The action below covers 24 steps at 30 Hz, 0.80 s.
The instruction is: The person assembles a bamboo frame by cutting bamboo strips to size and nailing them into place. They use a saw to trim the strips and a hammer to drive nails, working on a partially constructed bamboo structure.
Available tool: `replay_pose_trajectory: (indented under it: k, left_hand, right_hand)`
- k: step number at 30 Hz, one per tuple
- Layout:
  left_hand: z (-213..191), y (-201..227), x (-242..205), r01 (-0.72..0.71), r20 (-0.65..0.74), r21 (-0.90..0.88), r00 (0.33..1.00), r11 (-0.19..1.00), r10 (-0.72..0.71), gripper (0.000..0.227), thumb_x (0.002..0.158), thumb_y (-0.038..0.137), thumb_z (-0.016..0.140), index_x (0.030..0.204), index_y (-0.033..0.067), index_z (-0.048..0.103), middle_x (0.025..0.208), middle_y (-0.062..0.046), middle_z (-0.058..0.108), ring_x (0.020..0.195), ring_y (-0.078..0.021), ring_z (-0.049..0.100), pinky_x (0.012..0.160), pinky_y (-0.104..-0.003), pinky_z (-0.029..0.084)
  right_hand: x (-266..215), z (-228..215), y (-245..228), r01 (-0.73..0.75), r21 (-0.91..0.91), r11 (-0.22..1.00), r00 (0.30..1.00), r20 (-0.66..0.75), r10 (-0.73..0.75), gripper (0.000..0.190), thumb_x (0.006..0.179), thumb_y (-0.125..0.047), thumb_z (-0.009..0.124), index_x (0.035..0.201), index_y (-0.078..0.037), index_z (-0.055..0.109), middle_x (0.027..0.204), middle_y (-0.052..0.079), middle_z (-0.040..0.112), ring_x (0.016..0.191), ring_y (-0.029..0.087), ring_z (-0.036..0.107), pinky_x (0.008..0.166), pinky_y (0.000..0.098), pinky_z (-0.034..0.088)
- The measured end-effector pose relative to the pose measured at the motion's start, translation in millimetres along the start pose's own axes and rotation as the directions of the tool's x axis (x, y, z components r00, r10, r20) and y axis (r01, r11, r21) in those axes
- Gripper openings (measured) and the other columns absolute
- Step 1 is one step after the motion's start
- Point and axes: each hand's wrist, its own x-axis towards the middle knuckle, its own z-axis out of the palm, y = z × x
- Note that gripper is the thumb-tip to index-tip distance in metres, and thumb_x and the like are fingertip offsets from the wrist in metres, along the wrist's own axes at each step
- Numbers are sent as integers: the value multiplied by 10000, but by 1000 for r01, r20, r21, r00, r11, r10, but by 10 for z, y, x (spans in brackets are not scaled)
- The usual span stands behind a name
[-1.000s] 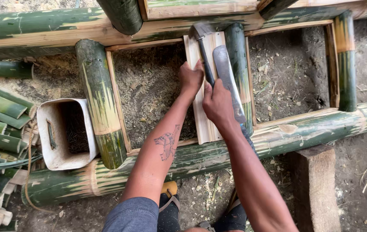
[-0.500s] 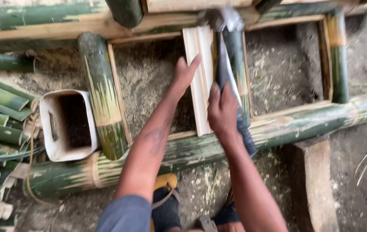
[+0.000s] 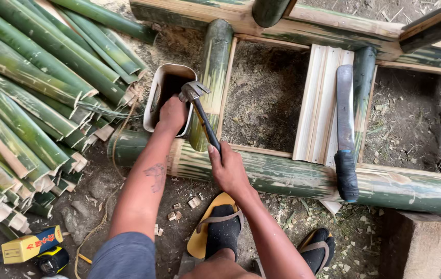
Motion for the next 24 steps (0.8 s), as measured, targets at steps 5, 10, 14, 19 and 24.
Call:
replay_pose_trajectory:
  k: [5, 10, 14, 19, 24]
  left_hand:
    - [-288, 39, -128, -17, 11, 44, 1000, 999, 16, 179, 925, 177, 612, 851, 90, 750, 915, -223, 722, 875, -451, 681, 783, -535, 535]
    - [-740, 140, -398, -13, -16, -181, 1000, 983, 10, 132, 935, 210, 729, 925, 91, 785, 840, -209, 708, 751, -410, 687, 691, -466, 535]
    - [-906, 253, -600, -148, -115, -244, 986, 959, 122, 118, 911, 156, 762, 990, 86, 814, 851, -189, 717, 755, -350, 697, 676, -428, 528]
    - [-878, 736, -814, -160, 0, -490, 983, 857, 184, 188, 914, 95, 725, 1094, 103, 782, 921, -89, 741, 798, -191, 713, 699, -326, 526]
    - [-408, 1513, -976, -314, 73, -596, 895, 739, 439, 190, 998, 46, 669, 1133, 77, 799, 901, -87, 628, 719, -167, 599, 644, -326, 496]
  right_hand:
    - [-231, -39, 29, 22, -59, 998, 999, -22, -24, 412, 1039, -415, 487, 944, -18, 545, 573, 182, 573, 493, 321, 550, 531, 473, 426]
    - [-355, 9, 62, 42, 21, 999, 997, -64, -40, 419, 1040, -413, 489, 934, -12, 548, 576, 160, 569, 499, 285, 547, 525, 455, 440]
    - [-373, 38, 21, 52, 61, 997, 997, -62, -48, 409, 1043, -413, 501, 982, -14, 566, 596, 125, 562, 512, 217, 536, 512, 414, 433]
    - [-635, -155, 224, -72, 168, 983, 989, -113, 91, 399, 1040, -403, 520, 946, -20, 581, 585, 47, 558, 510, 140, 501, 486, 351, 418]
    - [-1040, -526, 670, -147, 208, 967, 931, -302, 207, 362, 1035, -374, 526, 945, -27, 577, 572, 38, 549, 484, 125, 504, 474, 328, 427]
